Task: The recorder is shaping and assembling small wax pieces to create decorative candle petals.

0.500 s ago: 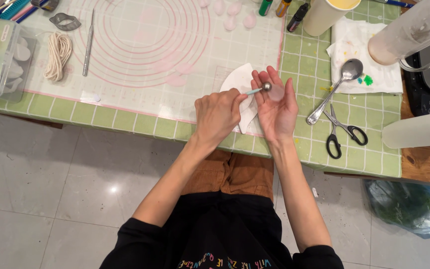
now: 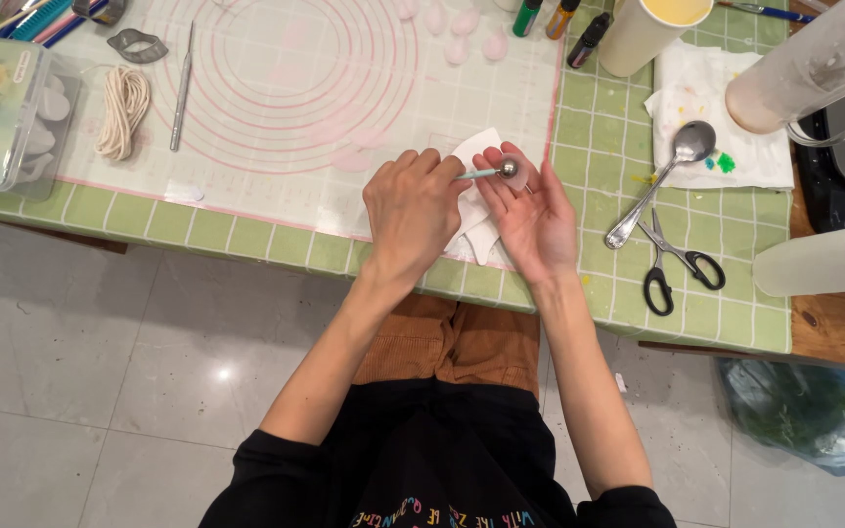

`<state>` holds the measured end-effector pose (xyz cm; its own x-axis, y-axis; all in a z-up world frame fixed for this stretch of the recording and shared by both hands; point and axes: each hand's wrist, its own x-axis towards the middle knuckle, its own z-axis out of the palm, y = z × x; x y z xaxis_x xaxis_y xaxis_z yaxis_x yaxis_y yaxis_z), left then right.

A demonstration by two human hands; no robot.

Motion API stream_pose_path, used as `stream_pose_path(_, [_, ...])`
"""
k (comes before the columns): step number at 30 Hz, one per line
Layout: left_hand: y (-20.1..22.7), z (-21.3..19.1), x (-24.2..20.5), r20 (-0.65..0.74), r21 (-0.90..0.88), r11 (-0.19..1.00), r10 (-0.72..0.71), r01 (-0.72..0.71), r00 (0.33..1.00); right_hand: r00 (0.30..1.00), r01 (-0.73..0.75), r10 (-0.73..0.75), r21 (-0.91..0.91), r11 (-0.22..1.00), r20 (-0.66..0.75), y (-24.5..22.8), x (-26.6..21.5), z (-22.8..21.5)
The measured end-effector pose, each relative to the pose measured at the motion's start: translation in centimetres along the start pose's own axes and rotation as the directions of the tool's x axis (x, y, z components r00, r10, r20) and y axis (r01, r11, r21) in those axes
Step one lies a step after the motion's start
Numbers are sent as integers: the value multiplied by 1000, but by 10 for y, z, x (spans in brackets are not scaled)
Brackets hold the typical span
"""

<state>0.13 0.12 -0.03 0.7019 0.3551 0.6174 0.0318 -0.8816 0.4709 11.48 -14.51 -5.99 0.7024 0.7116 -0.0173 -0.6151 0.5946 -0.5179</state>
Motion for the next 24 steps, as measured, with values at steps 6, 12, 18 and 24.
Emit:
stream_pose_path(6, [1,3,0,46,-45,999,-14,16,999,999,-34,34,-24,999,12,2,2,-10])
stream_pose_path(12, [5,20,-14,75,-13,998,69,-68,995,1000,22,-21,-65,998,21,0,-3,4])
stream_pose_path(18, [0,19,-13,69,-81,996,38,-32,997,999,27,-25,-57,998,40,0,-2,6])
stream_pose_path(24, [5,20,-14,103,-136,990,-22,36,994,998,54,-53,-6,999,24,-1,-3,4])
